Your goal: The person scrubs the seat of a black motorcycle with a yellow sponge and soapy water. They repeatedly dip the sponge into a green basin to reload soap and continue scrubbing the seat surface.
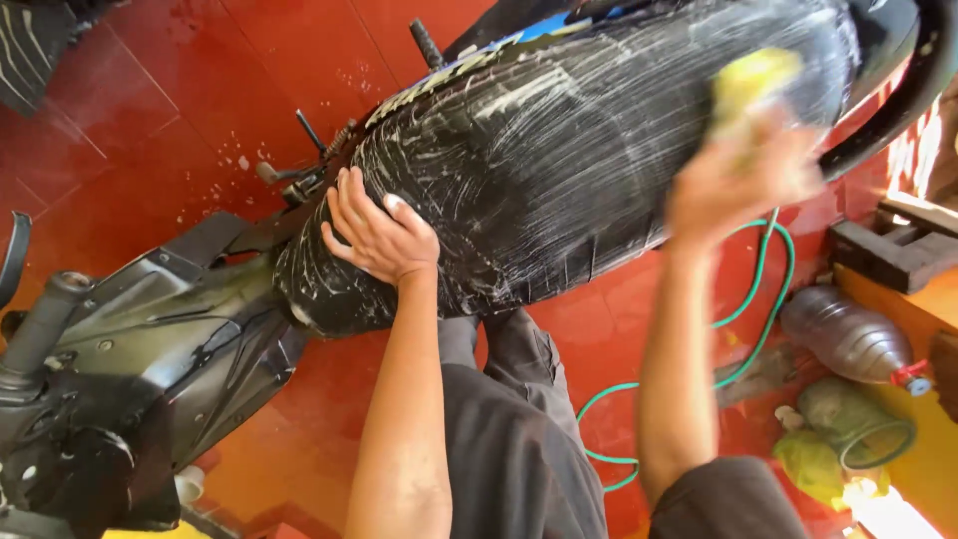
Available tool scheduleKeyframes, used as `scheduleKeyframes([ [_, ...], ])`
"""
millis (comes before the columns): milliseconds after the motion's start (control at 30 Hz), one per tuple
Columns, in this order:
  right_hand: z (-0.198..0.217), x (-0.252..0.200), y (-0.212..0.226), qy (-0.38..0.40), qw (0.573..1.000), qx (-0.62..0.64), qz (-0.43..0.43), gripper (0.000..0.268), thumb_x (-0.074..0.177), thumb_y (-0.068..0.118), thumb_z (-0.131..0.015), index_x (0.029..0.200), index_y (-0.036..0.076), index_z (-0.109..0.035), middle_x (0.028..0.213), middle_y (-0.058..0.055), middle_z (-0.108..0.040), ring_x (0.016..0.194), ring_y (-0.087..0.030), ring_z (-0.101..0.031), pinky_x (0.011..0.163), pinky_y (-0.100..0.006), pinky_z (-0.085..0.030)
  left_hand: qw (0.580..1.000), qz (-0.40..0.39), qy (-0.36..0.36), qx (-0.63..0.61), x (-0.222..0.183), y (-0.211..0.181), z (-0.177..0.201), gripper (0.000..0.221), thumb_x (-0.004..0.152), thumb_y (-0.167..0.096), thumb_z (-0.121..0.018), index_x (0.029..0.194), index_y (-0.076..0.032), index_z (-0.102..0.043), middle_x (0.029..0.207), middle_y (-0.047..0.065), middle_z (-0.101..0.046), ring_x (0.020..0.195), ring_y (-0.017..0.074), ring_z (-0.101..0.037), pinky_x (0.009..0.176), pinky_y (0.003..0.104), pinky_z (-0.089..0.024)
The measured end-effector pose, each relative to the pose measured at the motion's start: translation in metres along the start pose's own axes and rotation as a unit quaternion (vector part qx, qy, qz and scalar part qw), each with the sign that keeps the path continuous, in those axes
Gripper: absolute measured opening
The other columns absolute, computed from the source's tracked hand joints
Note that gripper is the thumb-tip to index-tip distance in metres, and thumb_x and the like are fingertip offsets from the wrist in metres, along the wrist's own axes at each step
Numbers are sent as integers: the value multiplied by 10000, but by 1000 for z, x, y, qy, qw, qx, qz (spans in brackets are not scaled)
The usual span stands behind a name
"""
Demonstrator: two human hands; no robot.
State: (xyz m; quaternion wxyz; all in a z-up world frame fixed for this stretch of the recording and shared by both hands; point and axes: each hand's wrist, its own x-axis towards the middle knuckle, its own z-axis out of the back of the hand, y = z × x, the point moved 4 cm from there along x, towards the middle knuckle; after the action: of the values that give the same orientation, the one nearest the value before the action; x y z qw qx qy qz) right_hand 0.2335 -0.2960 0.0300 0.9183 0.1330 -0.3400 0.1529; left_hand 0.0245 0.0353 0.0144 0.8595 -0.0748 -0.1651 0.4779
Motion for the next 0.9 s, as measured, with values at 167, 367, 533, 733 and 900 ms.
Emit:
scheduleKeyframes([
  [167,23,-81,180,168,974,119,-97,205,879,127,-759,1077,104,-712,1091,-177,-668,1134,-415,-556,1105,-542,-170,1000,-3,0,10,0,2,-1,468,1003,-337,-337,1367,-152,-566,1390,11,-597,1334,253,-537,1132,497,-288],
  [367,40,-24,201,301,925,217,76,83,791,154,-698,802,223,-655,805,-50,-535,725,-275,-495,747,-464,-298,1000,2,15,17,-1,4,-4,486,1004,-346,-305,1367,-156,-566,1384,-3,-593,1336,241,-534,1139,481,-276],
  [533,-6,61,36,231,963,122,-60,227,863,24,-653,1071,107,-692,1030,-146,-606,1106,-534,-594,987,-801,80,1000,-3,-2,23,3,-10,7,530,1083,-368,-203,1338,-115,-593,1396,59,-627,1344,290,-560,1124,521,-295],
  [733,-43,112,-71,49,988,149,4,152,919,-32,-718,1060,-41,-771,913,-171,-843,806,-229,-804,641,-342,-659,1000,-2,-3,21,7,-12,11,562,1091,-392,-175,1343,-108,-589,1391,72,-632,1341,304,-565,1133,520,-292],
  [900,-60,70,-44,-5,997,33,-67,215,910,146,-806,1043,4,-714,962,-174,-775,842,-337,-739,728,-421,-581,1000,5,5,19,7,-10,10,552,1079,-388,-190,1358,-116,-580,1391,67,-640,1359,301,-557,1137,516,-287],
])
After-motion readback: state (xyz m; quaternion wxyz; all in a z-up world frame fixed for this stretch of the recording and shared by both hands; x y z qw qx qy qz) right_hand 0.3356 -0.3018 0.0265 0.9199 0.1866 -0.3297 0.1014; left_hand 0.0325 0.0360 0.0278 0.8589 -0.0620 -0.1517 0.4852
